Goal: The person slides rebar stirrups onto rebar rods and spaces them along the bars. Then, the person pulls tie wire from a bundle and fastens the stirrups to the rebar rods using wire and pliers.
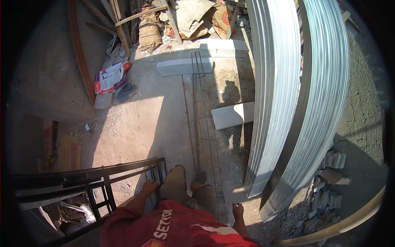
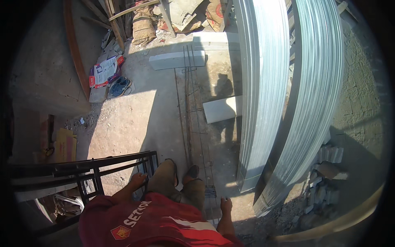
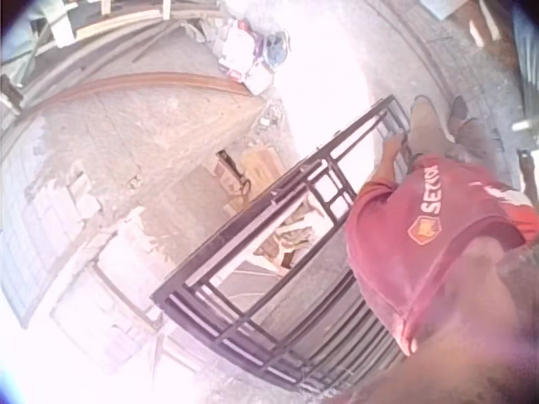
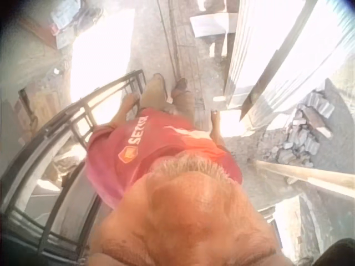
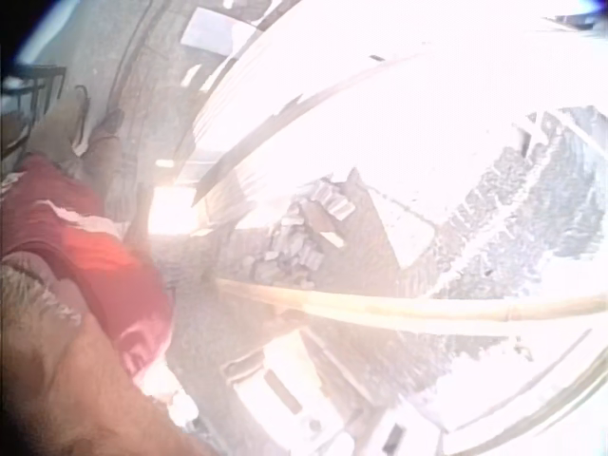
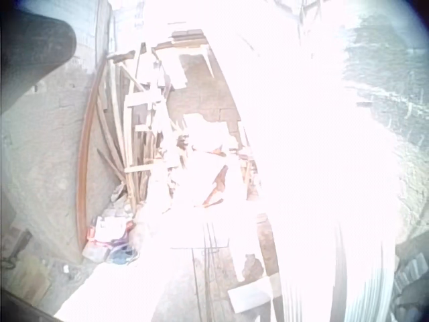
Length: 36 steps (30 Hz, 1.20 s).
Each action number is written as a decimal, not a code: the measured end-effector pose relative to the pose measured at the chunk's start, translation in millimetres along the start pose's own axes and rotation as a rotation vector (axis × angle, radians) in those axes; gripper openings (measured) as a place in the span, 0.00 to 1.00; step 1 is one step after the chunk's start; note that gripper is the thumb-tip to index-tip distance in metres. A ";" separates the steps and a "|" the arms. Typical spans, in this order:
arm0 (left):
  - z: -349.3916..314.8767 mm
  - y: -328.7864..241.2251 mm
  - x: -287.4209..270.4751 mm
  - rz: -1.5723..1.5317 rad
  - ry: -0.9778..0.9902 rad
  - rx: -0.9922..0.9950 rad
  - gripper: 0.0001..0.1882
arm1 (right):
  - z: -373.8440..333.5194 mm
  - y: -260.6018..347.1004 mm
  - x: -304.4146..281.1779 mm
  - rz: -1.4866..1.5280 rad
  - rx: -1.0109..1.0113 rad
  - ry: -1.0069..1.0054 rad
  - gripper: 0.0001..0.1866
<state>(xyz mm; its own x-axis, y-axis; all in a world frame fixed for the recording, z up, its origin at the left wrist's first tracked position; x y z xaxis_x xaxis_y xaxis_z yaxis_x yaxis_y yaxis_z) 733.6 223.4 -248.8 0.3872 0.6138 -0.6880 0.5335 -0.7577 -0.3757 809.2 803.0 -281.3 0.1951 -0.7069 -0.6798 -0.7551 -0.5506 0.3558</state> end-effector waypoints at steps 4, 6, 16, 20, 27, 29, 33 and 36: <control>10.1 -65.6 -41.1 -0.163 0.040 -0.060 0.33 | 13.9 59.0 -51.9 0.160 0.042 -0.058 0.26; 38.5 -56.1 -33.2 -0.171 0.020 -0.014 0.33 | 12.6 72.3 -58.4 0.206 0.058 -0.127 0.25; 150.7 -92.3 -79.5 0.753 0.168 0.822 0.24 | -82.6 76.4 40.9 0.104 0.382 -0.364 0.17; 283.6 -116.6 -6.0 0.990 0.470 0.912 0.26 | -132.8 153.1 29.9 0.413 0.482 -0.733 0.10; 270.3 -273.3 -18.4 0.490 0.539 0.670 0.32 | -245.8 116.9 176.2 1.755 0.787 -0.701 0.25; 262.4 -300.9 -36.9 0.319 0.517 0.537 0.34 | -274.1 125.3 181.4 2.418 0.562 -0.984 0.40; 276.9 -377.8 -98.5 -0.027 0.540 0.262 0.38 | -332.7 139.5 80.3 2.837 -0.450 -1.417 0.50; 203.2 -404.0 -41.4 -0.018 0.678 0.292 0.40 | -354.7 118.4 47.4 2.717 -0.856 -1.364 0.51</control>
<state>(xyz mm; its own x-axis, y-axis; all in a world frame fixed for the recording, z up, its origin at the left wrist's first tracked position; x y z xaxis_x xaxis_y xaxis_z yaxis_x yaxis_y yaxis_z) 349.1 459.1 -194.6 0.8101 0.5577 -0.1810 0.3594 -0.7162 -0.5982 951.1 546.8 -44.0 -0.0358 0.2722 0.9616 0.9840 -0.1582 0.0814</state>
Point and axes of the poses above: each hand's wrist, its own z-axis towards the middle knuckle, its own x-axis out of the palm, y = z × x, the point moved 6 cm from there along z, towards the middle knuckle, and after that the axes turned 5 degrees about z, right-handed, at the moved point
